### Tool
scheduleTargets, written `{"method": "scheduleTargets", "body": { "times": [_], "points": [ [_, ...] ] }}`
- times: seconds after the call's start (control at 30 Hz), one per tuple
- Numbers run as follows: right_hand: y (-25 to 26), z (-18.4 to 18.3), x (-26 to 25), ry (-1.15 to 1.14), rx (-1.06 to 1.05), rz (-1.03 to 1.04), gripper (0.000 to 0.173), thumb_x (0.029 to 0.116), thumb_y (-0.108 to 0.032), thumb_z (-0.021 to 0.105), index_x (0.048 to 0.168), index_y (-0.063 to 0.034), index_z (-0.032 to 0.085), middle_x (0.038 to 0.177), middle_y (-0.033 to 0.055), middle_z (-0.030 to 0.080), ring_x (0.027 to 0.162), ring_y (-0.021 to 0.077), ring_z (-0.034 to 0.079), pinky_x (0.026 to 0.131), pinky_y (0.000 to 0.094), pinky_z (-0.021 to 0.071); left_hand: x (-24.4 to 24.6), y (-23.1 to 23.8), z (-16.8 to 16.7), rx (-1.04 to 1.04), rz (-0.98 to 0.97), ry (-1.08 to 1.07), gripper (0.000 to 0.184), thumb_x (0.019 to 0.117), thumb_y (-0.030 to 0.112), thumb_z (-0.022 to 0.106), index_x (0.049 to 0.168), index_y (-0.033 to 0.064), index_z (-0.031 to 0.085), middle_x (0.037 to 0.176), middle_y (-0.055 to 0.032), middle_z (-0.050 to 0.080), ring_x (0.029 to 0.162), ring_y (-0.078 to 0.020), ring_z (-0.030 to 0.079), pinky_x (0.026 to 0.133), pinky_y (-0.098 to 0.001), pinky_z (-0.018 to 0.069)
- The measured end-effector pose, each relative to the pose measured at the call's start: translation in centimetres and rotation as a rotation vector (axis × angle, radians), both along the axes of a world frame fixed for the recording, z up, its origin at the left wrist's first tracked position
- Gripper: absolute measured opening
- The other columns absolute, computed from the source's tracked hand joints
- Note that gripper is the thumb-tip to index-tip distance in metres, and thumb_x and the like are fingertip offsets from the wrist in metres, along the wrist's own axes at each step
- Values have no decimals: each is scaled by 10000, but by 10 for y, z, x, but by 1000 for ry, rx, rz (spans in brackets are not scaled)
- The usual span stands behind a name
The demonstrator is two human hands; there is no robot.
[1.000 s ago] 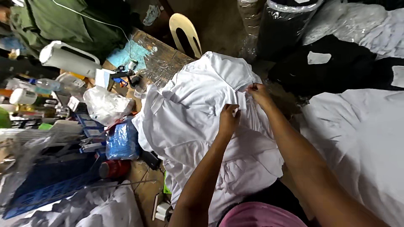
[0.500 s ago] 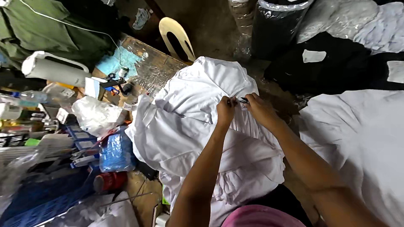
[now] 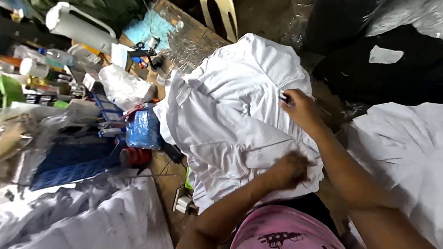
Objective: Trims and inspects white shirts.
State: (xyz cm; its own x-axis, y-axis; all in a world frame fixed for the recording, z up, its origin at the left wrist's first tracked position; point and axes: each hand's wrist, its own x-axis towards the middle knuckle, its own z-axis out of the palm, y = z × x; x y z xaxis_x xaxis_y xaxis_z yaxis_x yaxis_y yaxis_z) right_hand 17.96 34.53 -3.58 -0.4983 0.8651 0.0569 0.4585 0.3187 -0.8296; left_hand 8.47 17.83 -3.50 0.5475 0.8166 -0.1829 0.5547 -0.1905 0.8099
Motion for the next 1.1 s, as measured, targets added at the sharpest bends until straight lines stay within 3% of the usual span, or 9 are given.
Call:
{"method": "scheduleTargets", "body": {
  "times": [0.07,0.13,0.2,0.33,0.5,0.63,0.87,0.97,1.1],
  "points": [
    [-38,-3,-31,46,44,307,397,875,-166,799,1243,-57,699,1201,202,675,935,361,707,782,564,590,-4,-44,18,-258,26,-196,239,1013,129,611,1037,-66,747,1031,-169,757,976,-241,734,940,-420,563],
    [-88,-10,-65,-7,105,733,423,930,-159,710,1351,-146,669,1307,210,630,904,392,703,754,570,578,-19,-80,18,-382,68,-220,301,1035,187,581,1078,-61,746,1055,-181,752,995,-258,728,950,-444,555],
    [-123,-17,-93,4,242,953,263,983,-37,573,1229,-44,666,1251,257,635,823,427,698,669,579,570,-35,-109,11,-356,188,-194,297,1025,200,596,1078,-62,727,1135,-188,727,1069,-254,704,994,-421,540],
    [-89,23,-112,182,-26,756,188,972,-12,604,1105,60,716,1087,220,708,981,358,704,873,528,559,-58,-132,29,-355,533,-188,268,1001,130,603,1118,-91,699,1134,-184,717,1012,-194,703,933,-356,563],
    [-27,42,-98,300,-79,496,175,957,-36,635,1077,78,693,986,199,706,865,259,681,821,428,558,-70,-104,34,116,937,45,193,975,57,608,1016,-103,706,910,-179,728,809,-194,716,789,-349,599],
    [-21,19,-95,186,-186,378,188,978,-77,631,1075,69,698,967,204,718,890,293,705,866,479,564,-83,-48,36,235,968,241,272,946,29,634,1180,-107,670,1153,-263,692,1034,-343,704,936,-458,567],
    [-33,6,-67,124,-352,155,456,1026,-257,629,1329,72,543,1152,274,655,1034,381,662,937,544,524,-115,16,25,127,939,483,451,955,224,725,1328,-11,631,1354,-261,604,1280,-427,564,1078,-598,442],
    [-61,10,-60,145,-295,199,339,1058,-201,572,1299,38,560,1159,244,665,998,353,683,886,531,560,-126,20,24,17,954,464,227,995,101,621,1182,-6,693,1169,-232,695,1093,-407,668,956,-611,513],
    [-78,9,-73,8,-209,323,298,999,-135,661,1222,61,645,1139,245,677,1016,386,684,920,565,543,-140,28,51,-21,1007,381,262,1050,126,562,1147,-99,655,1093,-283,684,1035,-417,672,944,-579,515]
  ]
}}
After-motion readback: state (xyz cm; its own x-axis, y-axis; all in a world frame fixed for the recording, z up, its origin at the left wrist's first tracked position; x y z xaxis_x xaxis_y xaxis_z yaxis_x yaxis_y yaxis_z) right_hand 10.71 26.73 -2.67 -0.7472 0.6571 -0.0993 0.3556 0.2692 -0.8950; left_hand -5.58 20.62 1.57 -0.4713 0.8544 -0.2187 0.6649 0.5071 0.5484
